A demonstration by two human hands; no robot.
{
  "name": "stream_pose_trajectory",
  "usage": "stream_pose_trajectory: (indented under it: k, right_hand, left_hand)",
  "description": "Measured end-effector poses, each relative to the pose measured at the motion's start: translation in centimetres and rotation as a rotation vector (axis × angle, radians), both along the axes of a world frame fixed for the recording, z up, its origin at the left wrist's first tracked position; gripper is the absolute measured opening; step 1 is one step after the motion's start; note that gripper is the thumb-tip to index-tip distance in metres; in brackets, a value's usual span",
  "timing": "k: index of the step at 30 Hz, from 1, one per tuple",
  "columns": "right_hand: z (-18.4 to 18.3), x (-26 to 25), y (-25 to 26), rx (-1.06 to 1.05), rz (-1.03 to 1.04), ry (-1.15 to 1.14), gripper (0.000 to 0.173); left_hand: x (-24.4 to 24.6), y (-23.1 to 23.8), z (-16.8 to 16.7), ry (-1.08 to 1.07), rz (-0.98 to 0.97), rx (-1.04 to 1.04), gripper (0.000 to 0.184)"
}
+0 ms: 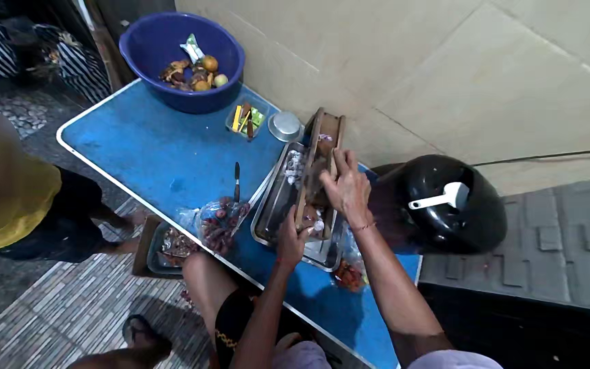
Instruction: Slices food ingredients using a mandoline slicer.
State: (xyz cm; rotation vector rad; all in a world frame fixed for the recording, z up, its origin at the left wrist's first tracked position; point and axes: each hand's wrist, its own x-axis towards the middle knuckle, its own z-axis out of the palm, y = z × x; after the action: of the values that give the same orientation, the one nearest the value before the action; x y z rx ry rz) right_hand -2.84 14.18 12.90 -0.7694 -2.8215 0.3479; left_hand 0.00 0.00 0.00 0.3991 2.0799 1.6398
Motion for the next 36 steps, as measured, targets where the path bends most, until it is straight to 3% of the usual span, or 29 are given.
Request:
stream_pose_trajectory:
  k: [7,9,15,22,30,32,36]
  right_hand:
    - [0.6,-10.5,7.4,-0.033,-0.086,-0.006,0.066]
    - [0.7,-9.6,6.9,-0.05,-0.066,-0.02,0.068]
    - [-0.1,-0.5,0.4,0.008,0.014,0.006,0.069]
    - [0.4,-10.0,6.7,-0.02,-0.069,-0.015,0.069]
    - [-0.2,-1.2,0.8,-0.012,0.0,-0.013,0.07]
    - [-0.6,-2.4,1.5,0.014,-0.029,-0.003,0.069]
    - [0.0,-9.7,7.2,-0.053,-0.089,-0.017,0.067]
  left_hand:
    - [-0.2,0.1,0.1,-0.015,-0.008,-0.01,0.074]
    - [-0.3,-0.1,-0.2,-0.015,-0.022,0.0,0.074]
    - [-0.3,-0.2,-0.1,-0.02,-0.019,-0.011,0.075]
    - [-0.6,-0.1,0.1,0.003,-0.026,-0.048,0.073]
    - [-0.1,-0.3,-0.5,0.039,-0.001,-0.017,0.072]
    - [-0.1,-0.2,-0.6,0.031,-0.019,-0.04,0.073]
    - [-0.5,0.0,0.3,-0.015,-0.062,-0.096,0.074]
